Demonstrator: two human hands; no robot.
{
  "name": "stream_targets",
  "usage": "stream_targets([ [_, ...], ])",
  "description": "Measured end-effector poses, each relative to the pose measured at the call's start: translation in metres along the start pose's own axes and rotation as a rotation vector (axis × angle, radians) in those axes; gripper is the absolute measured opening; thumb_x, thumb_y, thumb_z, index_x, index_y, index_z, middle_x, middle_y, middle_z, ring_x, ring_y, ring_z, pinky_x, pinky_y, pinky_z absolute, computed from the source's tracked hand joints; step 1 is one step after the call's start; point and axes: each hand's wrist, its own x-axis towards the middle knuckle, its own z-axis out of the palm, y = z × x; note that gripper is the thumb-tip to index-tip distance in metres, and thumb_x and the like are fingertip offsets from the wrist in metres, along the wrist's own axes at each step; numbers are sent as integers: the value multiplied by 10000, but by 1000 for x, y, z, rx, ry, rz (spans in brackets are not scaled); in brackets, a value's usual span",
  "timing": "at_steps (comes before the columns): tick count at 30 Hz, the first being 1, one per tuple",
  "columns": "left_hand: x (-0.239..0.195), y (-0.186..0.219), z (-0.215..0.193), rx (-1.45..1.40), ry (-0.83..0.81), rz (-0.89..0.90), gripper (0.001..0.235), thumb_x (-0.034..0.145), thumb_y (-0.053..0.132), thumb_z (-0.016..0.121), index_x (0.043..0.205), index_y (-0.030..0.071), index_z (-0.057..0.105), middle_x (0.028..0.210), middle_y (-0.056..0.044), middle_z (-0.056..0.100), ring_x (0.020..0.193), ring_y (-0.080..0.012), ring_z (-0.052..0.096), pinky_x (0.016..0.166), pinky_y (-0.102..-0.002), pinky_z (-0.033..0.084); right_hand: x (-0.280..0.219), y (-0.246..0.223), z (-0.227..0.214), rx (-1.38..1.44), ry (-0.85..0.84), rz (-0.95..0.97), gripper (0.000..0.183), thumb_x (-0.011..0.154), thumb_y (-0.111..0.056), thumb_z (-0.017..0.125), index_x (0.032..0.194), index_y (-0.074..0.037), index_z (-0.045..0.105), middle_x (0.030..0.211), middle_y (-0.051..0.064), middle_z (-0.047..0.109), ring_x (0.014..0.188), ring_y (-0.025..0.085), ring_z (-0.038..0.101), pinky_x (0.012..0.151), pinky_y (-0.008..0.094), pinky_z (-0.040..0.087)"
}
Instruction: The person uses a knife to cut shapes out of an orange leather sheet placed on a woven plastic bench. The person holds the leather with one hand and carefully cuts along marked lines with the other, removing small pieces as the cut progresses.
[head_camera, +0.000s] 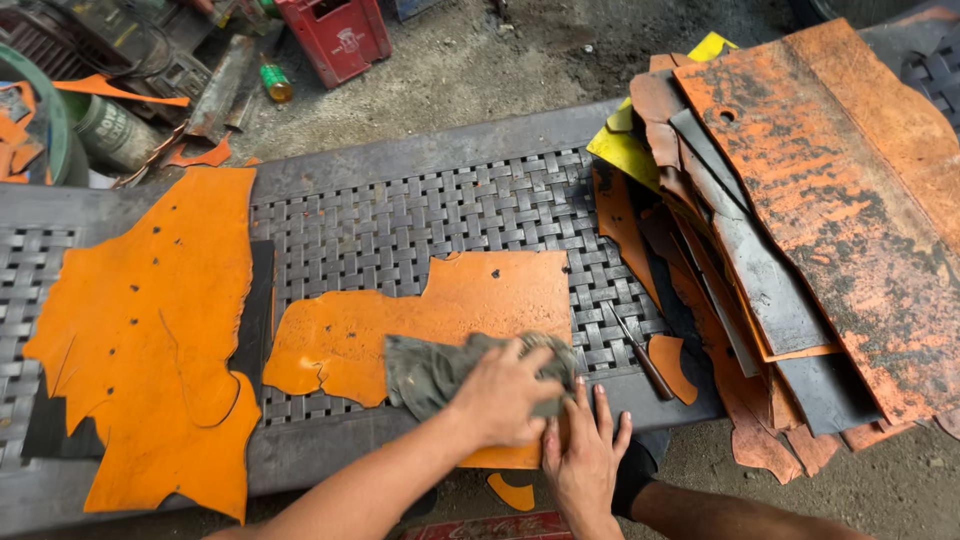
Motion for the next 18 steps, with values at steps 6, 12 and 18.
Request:
stream_targets([
  [6,56,-28,-20,76,245,83,420,674,307,823,1091,298,766,1365,-83,564,1215,-378,518,976,-526,484,-1,0,7,38,66,-5,269,925,-287,618,1032,-41,618,1525,105,506,1444,330,391,1197,642,144],
  [12,100,-55,-67,46,416,-312,405,725,277,803,1125,235,749,1285,-103,563,1189,-369,522,941,-480,503,2,-1,2,45,29,27,208,899,-289,640,956,-89,626,1509,100,508,1452,327,385,1192,628,139],
  [18,-5,9,-9,-15,58,88,282,731,273,774,989,160,787,1301,-137,579,1257,-450,487,987,-555,468,-3,9,9,26,34,-56,401,794,-212,677,1114,18,606,1486,171,491,1440,360,352,1168,653,111],
])
